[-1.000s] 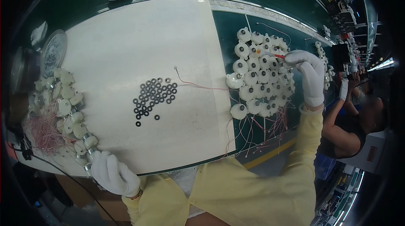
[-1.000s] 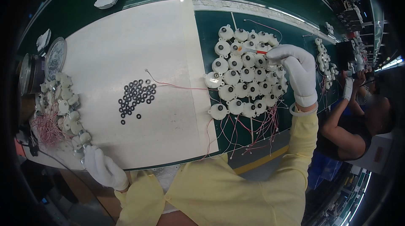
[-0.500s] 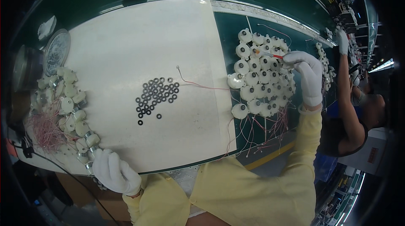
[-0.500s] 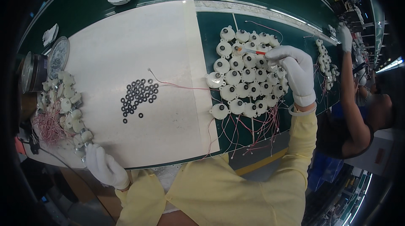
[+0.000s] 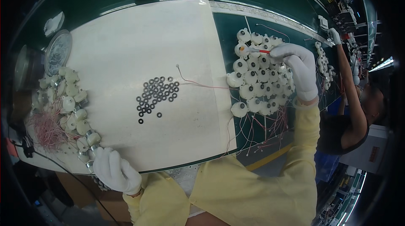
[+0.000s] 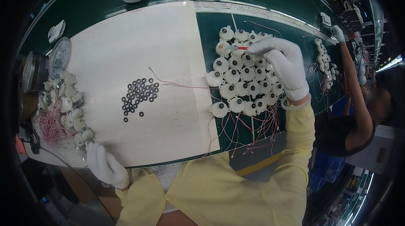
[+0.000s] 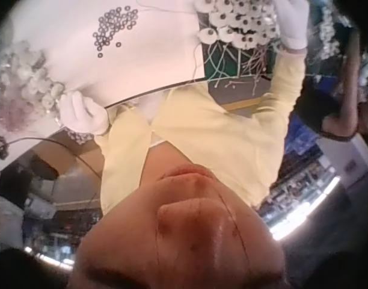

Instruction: The person applies a white substance to the center of small white cylindrical components using a brush. They handle the components one by one, dipping the brush into a container of the substance and carefully applying it to each unit on a green workbench. The person also moves a cardboard box and organizes the components on the table.

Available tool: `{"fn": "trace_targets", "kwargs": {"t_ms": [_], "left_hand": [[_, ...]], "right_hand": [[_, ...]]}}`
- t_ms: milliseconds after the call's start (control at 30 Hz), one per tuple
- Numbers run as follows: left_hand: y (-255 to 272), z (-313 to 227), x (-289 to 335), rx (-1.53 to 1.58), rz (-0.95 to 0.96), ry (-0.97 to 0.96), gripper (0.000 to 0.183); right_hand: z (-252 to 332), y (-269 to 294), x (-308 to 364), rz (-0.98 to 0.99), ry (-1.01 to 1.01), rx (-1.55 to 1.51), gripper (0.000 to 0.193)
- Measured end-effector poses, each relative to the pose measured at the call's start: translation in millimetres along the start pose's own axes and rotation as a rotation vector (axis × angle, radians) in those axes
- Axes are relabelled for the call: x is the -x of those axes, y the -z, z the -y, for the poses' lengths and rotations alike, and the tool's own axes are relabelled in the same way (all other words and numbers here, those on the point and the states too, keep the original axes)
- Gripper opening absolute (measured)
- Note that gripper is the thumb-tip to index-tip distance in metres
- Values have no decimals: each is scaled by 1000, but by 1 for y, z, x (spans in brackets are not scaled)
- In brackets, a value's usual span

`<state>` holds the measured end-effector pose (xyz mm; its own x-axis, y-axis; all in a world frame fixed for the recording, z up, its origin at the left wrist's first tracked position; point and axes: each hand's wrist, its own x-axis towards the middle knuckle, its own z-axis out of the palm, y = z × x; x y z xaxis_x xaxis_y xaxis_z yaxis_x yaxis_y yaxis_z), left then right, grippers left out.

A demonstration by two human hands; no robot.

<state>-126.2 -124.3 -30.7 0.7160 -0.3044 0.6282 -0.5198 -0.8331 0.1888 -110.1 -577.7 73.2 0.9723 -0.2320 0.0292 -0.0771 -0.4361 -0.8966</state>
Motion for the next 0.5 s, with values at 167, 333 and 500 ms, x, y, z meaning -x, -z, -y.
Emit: {"fn": "trace_targets", "kwargs": {"t_ms": [167,333,500], "left_hand": [[0,1,1,7,1,2,30],[1,0,2,-8,17,5,32],[0,1,1,2,8,-5,33]], "right_hand": [[-5,-3,-3,21,-21,28,35],[-10,-3,-1,-11,-58,-5,34],[-15,2,1,-2,-48,-49,34]]}}
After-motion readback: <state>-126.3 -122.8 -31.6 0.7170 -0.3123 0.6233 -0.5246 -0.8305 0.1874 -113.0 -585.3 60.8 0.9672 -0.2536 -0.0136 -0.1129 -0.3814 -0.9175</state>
